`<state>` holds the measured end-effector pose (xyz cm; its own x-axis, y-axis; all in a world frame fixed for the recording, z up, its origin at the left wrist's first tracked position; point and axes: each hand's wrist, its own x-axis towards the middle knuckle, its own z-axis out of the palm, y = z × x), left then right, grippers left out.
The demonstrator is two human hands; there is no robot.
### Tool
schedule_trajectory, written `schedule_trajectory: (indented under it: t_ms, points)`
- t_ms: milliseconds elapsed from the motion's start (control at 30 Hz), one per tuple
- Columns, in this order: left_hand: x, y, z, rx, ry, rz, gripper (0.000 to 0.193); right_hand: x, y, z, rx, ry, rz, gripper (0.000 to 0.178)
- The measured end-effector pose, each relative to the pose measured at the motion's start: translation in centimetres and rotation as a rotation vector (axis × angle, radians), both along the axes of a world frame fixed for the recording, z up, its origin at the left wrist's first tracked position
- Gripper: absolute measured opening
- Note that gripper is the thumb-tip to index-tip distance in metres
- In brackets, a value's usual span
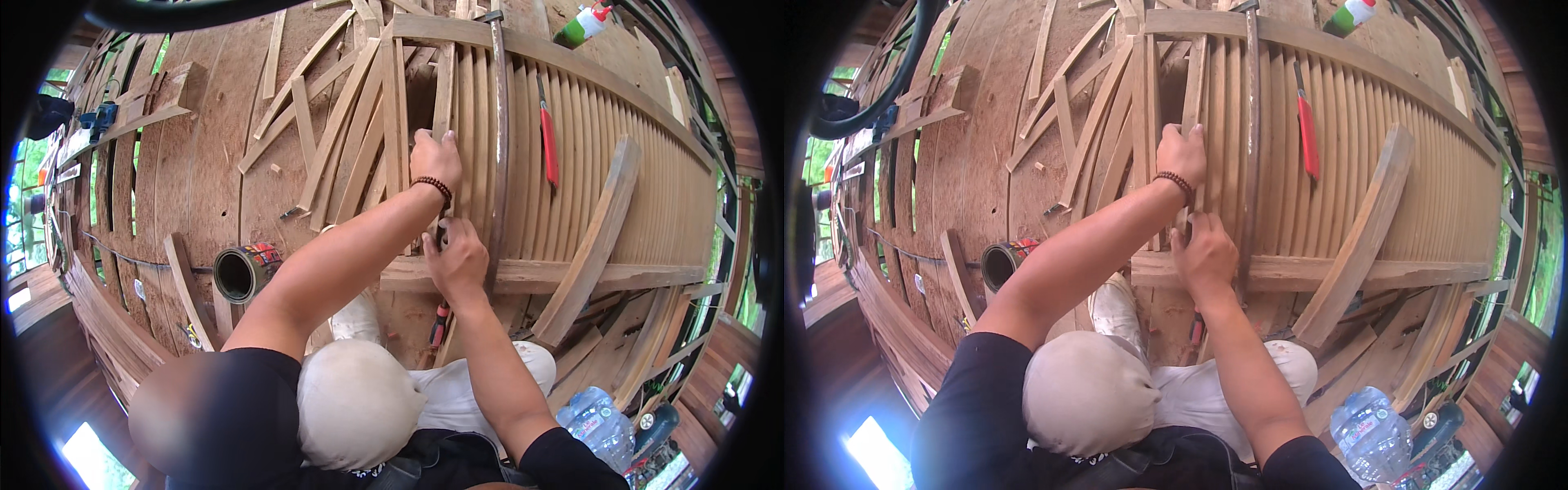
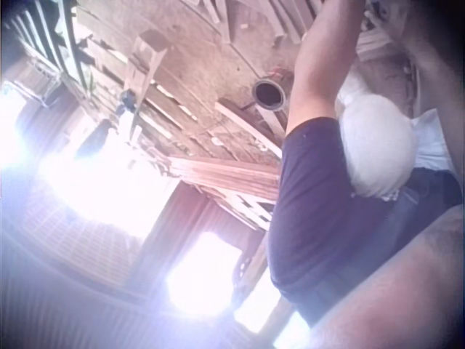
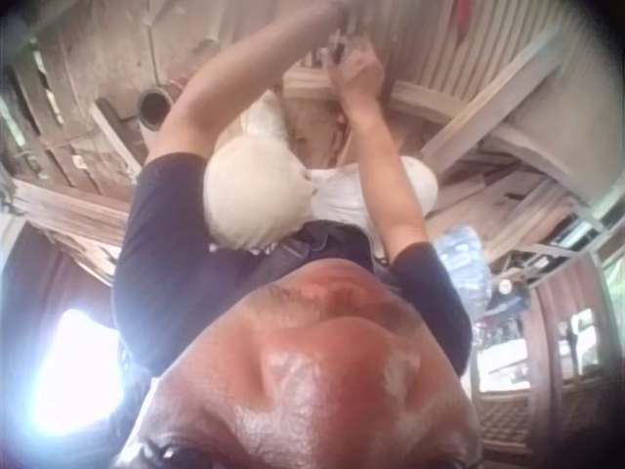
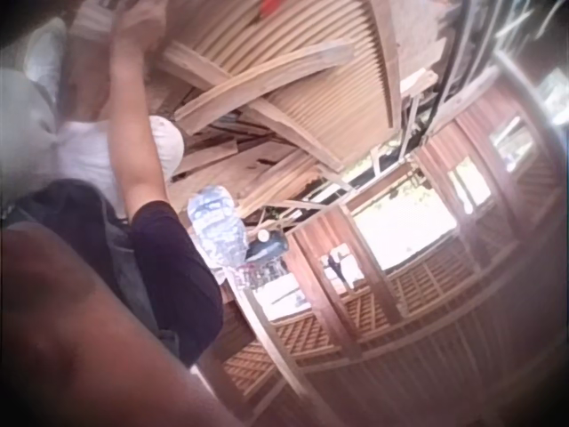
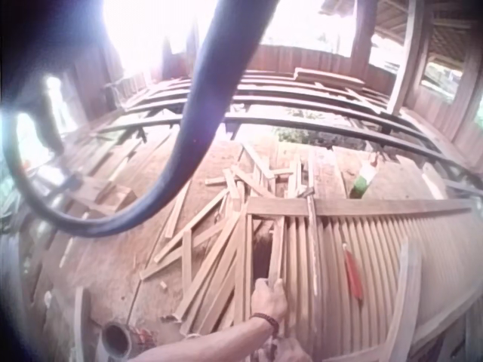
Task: The person is assembling a wooden structure by fitting thin wooden slats into a curved frame. They use a hammer to tap the slats into place and adjust their position as needed.
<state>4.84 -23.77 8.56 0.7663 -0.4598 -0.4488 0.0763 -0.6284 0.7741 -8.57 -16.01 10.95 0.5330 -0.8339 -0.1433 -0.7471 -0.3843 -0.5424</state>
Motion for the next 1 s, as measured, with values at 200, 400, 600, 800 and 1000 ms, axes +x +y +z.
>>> schedule_trajectory:
  t_ms: [200, 400, 600, 800, 1000]
  points:
    - [0.0, 0.1, -0.8, -0.026, -0.024, 0.029, 0.048, -0.1, 0.7, -0.6, -0.069, -0.062, -0.012, 0.038]
    - [0.2, 0.0, -1.2, -0.033, -0.07, 0.009, 0.047, -0.1, 0.8, -0.8, -0.062, -0.081, -0.021, 0.042]
    - [0.3, -0.5, -0.8, -0.017, -0.055, 0.043, 0.046, -0.2, 0.6, -0.4, -0.014, -0.054, 0.015, 0.053]
    - [0.6, -0.6, -1.1, -0.032, -0.054, 0.028, 0.044, 0.0, 0.6, -0.3, -0.021, -0.082, -0.003, 0.053]
    - [0.7, -0.8, -0.6, 0.005, -0.003, 0.038, 0.048, -0.2, 0.7, -0.7, -0.069, -0.106, 0.011, 0.051]
